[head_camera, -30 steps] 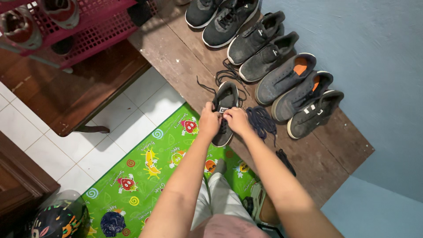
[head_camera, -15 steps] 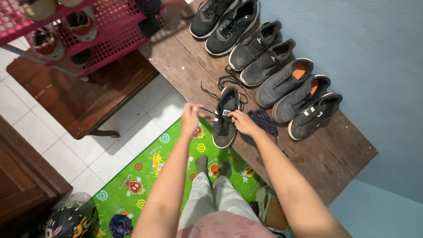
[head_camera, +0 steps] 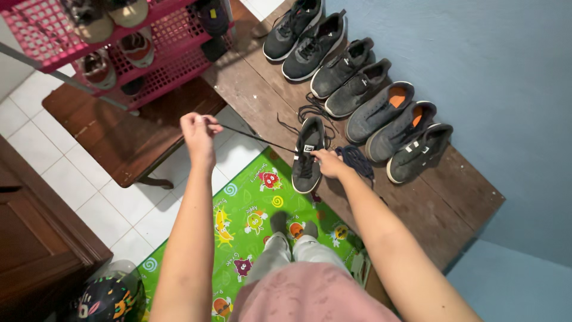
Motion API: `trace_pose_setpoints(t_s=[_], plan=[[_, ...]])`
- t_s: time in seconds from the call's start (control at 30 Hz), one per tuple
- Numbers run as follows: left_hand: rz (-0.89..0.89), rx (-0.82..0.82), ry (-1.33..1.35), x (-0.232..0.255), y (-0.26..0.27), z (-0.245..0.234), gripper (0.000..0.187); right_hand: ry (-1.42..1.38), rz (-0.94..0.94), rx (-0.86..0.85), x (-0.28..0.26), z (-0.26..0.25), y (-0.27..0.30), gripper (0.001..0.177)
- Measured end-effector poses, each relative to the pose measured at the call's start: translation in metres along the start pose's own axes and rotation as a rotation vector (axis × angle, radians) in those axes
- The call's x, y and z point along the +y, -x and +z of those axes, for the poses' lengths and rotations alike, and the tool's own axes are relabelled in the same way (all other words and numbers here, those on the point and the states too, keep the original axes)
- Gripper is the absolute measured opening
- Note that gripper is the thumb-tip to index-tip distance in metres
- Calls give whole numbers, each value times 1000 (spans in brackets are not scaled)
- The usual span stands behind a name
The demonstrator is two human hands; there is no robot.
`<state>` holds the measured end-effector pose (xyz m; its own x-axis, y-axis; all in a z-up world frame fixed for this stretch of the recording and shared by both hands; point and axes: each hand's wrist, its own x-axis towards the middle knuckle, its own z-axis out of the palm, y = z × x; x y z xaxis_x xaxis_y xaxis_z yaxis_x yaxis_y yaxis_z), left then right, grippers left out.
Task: The person removes a black shoelace from a black sneaker and then re-laces the same shoe by threading the lace through the eyelets. The person works on one shoe at a time on a wooden bench with other shoes nearby.
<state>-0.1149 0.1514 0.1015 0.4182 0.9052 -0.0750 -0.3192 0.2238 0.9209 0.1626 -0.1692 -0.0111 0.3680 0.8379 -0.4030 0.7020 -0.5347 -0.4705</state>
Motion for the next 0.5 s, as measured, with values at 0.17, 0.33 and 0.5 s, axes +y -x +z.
trace_pose_setpoints(t_s=[0.17,0.33,0.5], plan=[[-5,-270,-87,29,15,57,12,-193,-140,142,-24,-28,1,58],[-107,-502,-12,48,27,123,14,-607,-392,185,-93,-86,20,69],[13,-722,-62,58,38,172,11,-856,-460,144,-154,-142,35,42]])
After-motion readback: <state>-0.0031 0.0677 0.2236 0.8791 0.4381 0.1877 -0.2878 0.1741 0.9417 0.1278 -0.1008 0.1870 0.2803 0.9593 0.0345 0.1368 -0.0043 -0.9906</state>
